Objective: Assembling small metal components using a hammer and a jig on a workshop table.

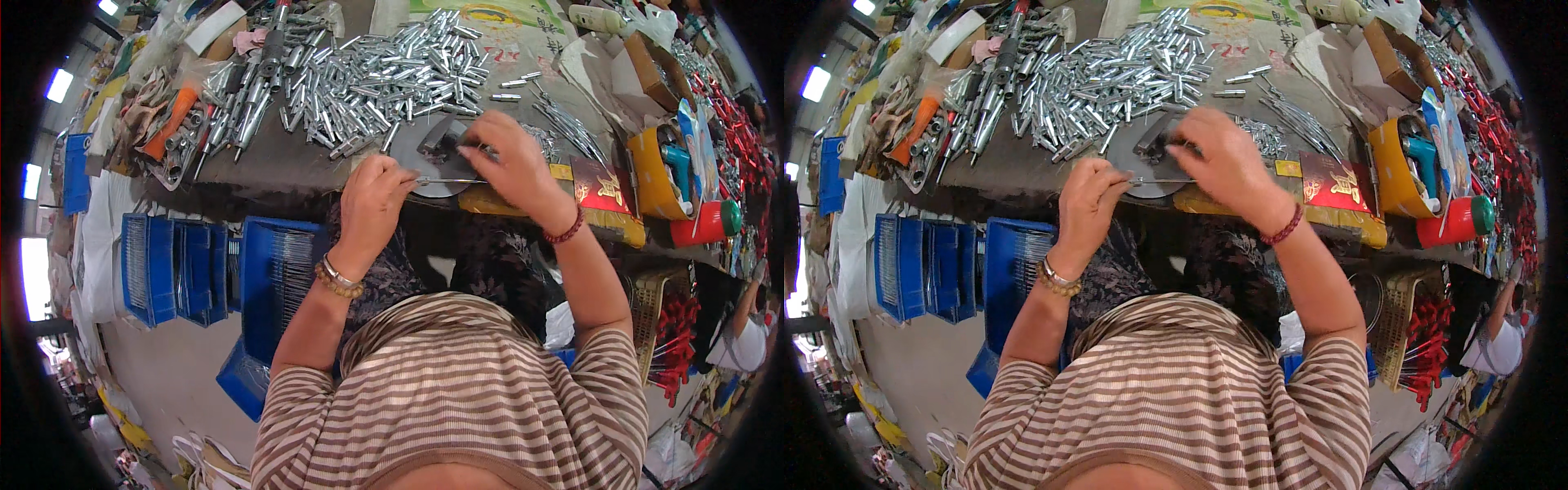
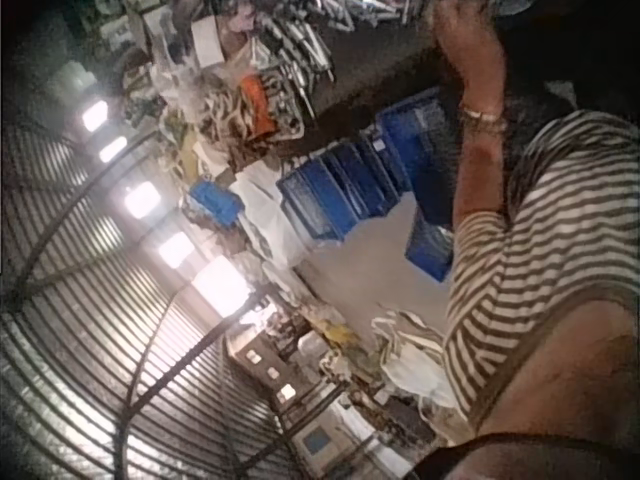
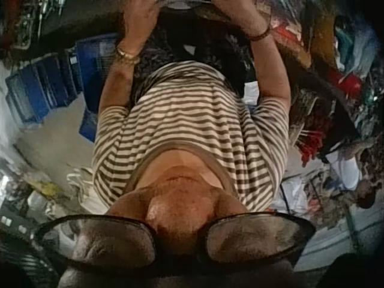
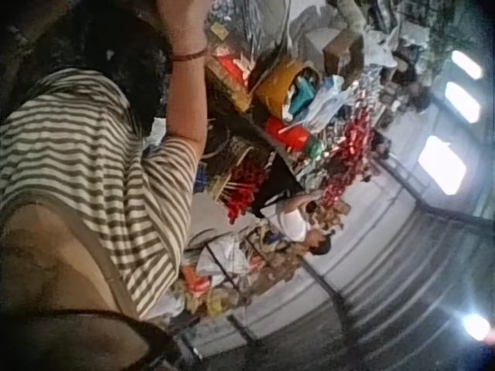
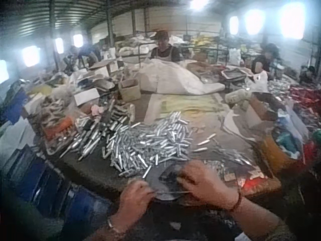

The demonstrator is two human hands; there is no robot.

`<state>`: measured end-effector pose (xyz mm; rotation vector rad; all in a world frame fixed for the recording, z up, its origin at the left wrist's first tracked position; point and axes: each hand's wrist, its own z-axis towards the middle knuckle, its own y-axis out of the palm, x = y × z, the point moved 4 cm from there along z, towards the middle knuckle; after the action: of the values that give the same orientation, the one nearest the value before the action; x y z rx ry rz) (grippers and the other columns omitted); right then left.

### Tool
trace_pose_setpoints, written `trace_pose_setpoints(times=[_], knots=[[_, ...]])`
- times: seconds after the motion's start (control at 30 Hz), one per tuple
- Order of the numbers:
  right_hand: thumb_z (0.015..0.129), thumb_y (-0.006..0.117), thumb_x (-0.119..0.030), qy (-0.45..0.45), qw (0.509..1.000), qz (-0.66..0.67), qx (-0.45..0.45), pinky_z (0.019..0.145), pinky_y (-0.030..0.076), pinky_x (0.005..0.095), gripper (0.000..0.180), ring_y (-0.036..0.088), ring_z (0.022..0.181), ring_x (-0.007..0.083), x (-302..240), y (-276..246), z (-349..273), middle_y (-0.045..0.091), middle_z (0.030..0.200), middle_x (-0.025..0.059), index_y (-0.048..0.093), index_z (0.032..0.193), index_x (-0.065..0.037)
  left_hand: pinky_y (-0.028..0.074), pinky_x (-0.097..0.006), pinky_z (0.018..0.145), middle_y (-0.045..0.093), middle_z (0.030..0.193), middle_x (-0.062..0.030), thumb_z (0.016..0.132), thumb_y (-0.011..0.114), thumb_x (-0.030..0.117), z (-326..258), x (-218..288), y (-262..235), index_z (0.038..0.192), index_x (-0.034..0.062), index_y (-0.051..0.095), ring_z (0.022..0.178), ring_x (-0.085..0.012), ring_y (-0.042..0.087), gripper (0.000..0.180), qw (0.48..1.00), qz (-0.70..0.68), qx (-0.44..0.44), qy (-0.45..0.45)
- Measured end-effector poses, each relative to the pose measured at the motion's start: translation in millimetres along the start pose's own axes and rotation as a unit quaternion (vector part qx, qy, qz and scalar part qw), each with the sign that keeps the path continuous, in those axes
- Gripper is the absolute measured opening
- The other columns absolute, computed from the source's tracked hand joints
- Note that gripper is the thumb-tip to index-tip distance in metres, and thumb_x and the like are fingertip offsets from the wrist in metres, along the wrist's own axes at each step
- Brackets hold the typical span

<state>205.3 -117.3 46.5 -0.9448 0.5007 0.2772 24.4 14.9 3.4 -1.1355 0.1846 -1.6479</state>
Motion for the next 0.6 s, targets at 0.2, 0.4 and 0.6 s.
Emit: trace_pose_setpoints(times=[0.2,0.4,0.6], knots=[[0.081,0.076,-0.005,-0.008,0.999,0.044,0.025,0.082,0.049,0.0458,0.014,0.06,0.094,0.0378,-26,33,-7,0.062,0.098,0.0133,0.068,0.092,-0.002,0.049,-0.037,0.074,0.061,0.092,-0.0099,0.084,0.077,0.002,2,0,-1,0.096,0.003,0.073,0.085,-0.0282,0.062,0.012,1.0,-0.01,-0.004,-0.002],[0.081,0.077,-0.003,-0.001,1.0,0.022,0.017,0.084,0.049,0.0453,0.017,0.061,0.096,0.0366,-25,42,-10,0.064,0.1,0.0121,0.068,0.095,-0.002,0.05,-0.037,0.074,0.061,0.091,-0.0094,0.084,0.077,0.002,1,-3,-1,0.095,0.002,0.073,0.084,-0.0282,0.062,0.013,1.0,0.001,-0.002,0.003],[0.08,0.078,-0.005,-0.019,0.999,-0.018,0.021,0.085,0.048,0.0443,0.019,0.062,0.097,0.0347,-31,40,-10,0.064,0.101,0.0099,0.068,0.096,-0.004,0.05,-0.042,0.076,0.061,0.091,-0.008,0.082,0.079,0.007,1,-2,0,0.092,0.005,0.072,0.087,-0.0297,0.063,0.013,1.0,-0.01,0.003,-0.002]])
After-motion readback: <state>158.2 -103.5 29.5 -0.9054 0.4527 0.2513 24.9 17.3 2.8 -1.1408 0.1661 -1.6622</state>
